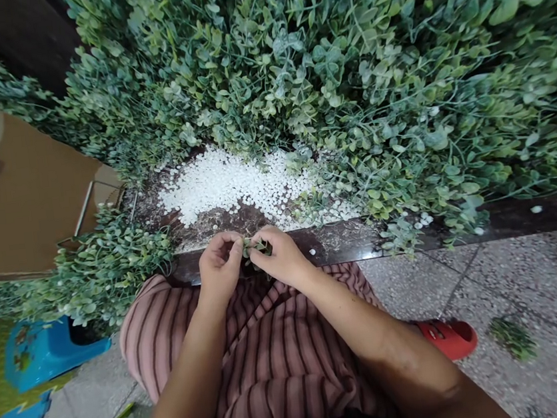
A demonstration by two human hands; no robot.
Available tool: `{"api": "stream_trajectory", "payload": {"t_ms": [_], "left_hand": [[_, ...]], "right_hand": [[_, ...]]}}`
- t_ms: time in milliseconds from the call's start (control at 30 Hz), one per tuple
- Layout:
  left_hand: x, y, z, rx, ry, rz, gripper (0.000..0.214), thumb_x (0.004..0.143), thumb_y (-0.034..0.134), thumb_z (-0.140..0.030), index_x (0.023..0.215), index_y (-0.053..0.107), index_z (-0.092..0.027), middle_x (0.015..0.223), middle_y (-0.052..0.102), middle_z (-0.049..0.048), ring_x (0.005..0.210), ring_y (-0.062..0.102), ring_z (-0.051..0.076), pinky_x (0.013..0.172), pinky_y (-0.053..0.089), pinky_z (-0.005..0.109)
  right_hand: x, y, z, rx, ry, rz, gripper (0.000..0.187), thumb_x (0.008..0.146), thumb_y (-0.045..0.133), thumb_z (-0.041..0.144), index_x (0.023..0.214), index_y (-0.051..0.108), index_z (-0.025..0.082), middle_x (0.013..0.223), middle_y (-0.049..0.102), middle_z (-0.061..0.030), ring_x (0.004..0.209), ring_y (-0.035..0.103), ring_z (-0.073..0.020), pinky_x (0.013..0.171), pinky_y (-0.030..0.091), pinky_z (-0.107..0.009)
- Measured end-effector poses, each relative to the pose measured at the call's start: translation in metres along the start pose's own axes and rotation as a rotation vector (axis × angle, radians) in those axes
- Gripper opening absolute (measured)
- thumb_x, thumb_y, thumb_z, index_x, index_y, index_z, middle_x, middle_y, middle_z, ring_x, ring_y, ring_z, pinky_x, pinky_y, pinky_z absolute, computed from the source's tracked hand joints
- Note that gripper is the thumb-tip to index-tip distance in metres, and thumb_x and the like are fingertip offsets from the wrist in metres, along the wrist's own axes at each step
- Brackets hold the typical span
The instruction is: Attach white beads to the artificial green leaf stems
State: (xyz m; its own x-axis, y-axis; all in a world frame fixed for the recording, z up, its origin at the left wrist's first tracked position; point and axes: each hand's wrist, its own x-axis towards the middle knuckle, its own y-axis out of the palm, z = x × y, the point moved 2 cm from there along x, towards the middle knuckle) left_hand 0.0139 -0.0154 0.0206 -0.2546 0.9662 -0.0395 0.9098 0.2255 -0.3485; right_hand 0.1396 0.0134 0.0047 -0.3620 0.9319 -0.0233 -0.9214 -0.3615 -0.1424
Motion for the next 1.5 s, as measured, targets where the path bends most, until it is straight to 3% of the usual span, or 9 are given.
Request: {"api": "stream_trajectory", "payload": {"t_ms": [200, 400, 533, 667, 800, 1000, 1167, 1500], "left_hand": [[0.021, -0.007, -0.002, 0.028, -0.041, 0.112, 0.010, 0.074, 0.056, -0.026, 0.075, 0.059, -0.017, 0.074, 0.060, 0.0026, 0.069, 0.055, 0.013, 0.066, 0.043, 0.024], [0.064, -0.015, 0.011, 0.554, 0.116, -0.031, 0.013, 0.073, 0.055, -0.016, 0.079, 0.066, -0.019, 0.083, 0.062, 0.0059, 0.074, 0.056, 0.018, 0.073, 0.042, 0.030], [0.075, -0.011, 0.018, 0.634, 0.155, -0.040, 0.013, 0.073, 0.055, -0.014, 0.073, 0.067, -0.021, 0.083, 0.063, 0.0069, 0.076, 0.057, 0.020, 0.070, 0.042, 0.030], [0.075, -0.014, 0.022, 0.515, 0.075, -0.101, 0.011, 0.071, 0.058, -0.015, 0.075, 0.067, -0.020, 0.079, 0.063, 0.0057, 0.074, 0.057, 0.020, 0.072, 0.043, 0.030], [0.061, -0.016, 0.021, 0.181, -0.080, -0.147, 0.011, 0.072, 0.057, -0.021, 0.075, 0.067, -0.017, 0.076, 0.065, 0.0038, 0.072, 0.057, 0.016, 0.073, 0.043, 0.028], [0.026, -0.005, 0.007, -0.242, -0.210, -0.061, 0.014, 0.069, 0.062, -0.028, 0.075, 0.067, -0.016, 0.067, 0.063, -0.0009, 0.055, 0.049, 0.007, 0.060, 0.041, 0.021], [0.014, 0.002, 0.007, -0.347, -0.276, -0.004, 0.019, 0.063, 0.069, -0.033, 0.071, 0.067, -0.016, 0.056, 0.059, -0.0032, 0.047, 0.043, 0.005, 0.052, 0.037, 0.020], [0.005, -0.001, 0.008, -0.481, -0.361, -0.015, 0.026, 0.055, 0.076, -0.030, 0.077, 0.072, -0.018, 0.068, 0.069, 0.0011, 0.057, 0.055, 0.007, 0.062, 0.045, 0.021]], "right_hand": [[0.000, 0.003, -0.005, 0.002, 0.089, -0.063, 0.007, 0.070, 0.048, 0.023, 0.068, 0.054, 0.020, 0.065, 0.055, 0.0014, 0.063, 0.051, -0.0139, 0.062, 0.039, -0.024], [-0.002, 0.007, -0.007, -0.024, 0.091, -0.145, 0.012, 0.073, 0.047, 0.027, 0.071, 0.056, 0.020, 0.069, 0.060, -0.0010, 0.065, 0.053, -0.0163, 0.062, 0.041, -0.026], [-0.001, 0.006, -0.005, -0.046, 0.067, -0.118, 0.014, 0.076, 0.045, 0.027, 0.072, 0.056, 0.019, 0.071, 0.061, -0.0024, 0.065, 0.054, -0.0164, 0.064, 0.042, -0.027], [0.000, 0.004, -0.005, -0.072, 0.035, -0.065, 0.017, 0.080, 0.044, 0.028, 0.072, 0.055, 0.018, 0.067, 0.059, -0.0021, 0.066, 0.053, -0.0158, 0.064, 0.041, -0.026], [0.001, 0.004, -0.007, -0.121, 0.021, -0.015, 0.021, 0.083, 0.043, 0.028, 0.067, 0.053, 0.019, 0.065, 0.057, -0.0022, 0.065, 0.052, -0.0161, 0.063, 0.039, -0.026], [0.001, 0.004, -0.005, -0.101, 0.010, 0.025, 0.024, 0.084, 0.039, 0.030, 0.063, 0.045, 0.020, 0.064, 0.051, -0.0012, 0.064, 0.049, -0.0149, 0.062, 0.038, -0.026], [0.000, 0.003, -0.003, -0.094, -0.023, 0.037, 0.027, 0.083, 0.038, 0.033, 0.059, 0.041, 0.020, 0.056, 0.042, 0.0022, 0.057, 0.043, -0.0126, 0.057, 0.034, -0.024], [-0.003, 0.008, -0.003, -0.003, 0.046, 0.004, 0.024, 0.075, 0.046, 0.030, 0.057, 0.054, 0.016, 0.055, 0.052, 0.0002, 0.058, 0.049, -0.0129, 0.057, 0.036, -0.024]]}}
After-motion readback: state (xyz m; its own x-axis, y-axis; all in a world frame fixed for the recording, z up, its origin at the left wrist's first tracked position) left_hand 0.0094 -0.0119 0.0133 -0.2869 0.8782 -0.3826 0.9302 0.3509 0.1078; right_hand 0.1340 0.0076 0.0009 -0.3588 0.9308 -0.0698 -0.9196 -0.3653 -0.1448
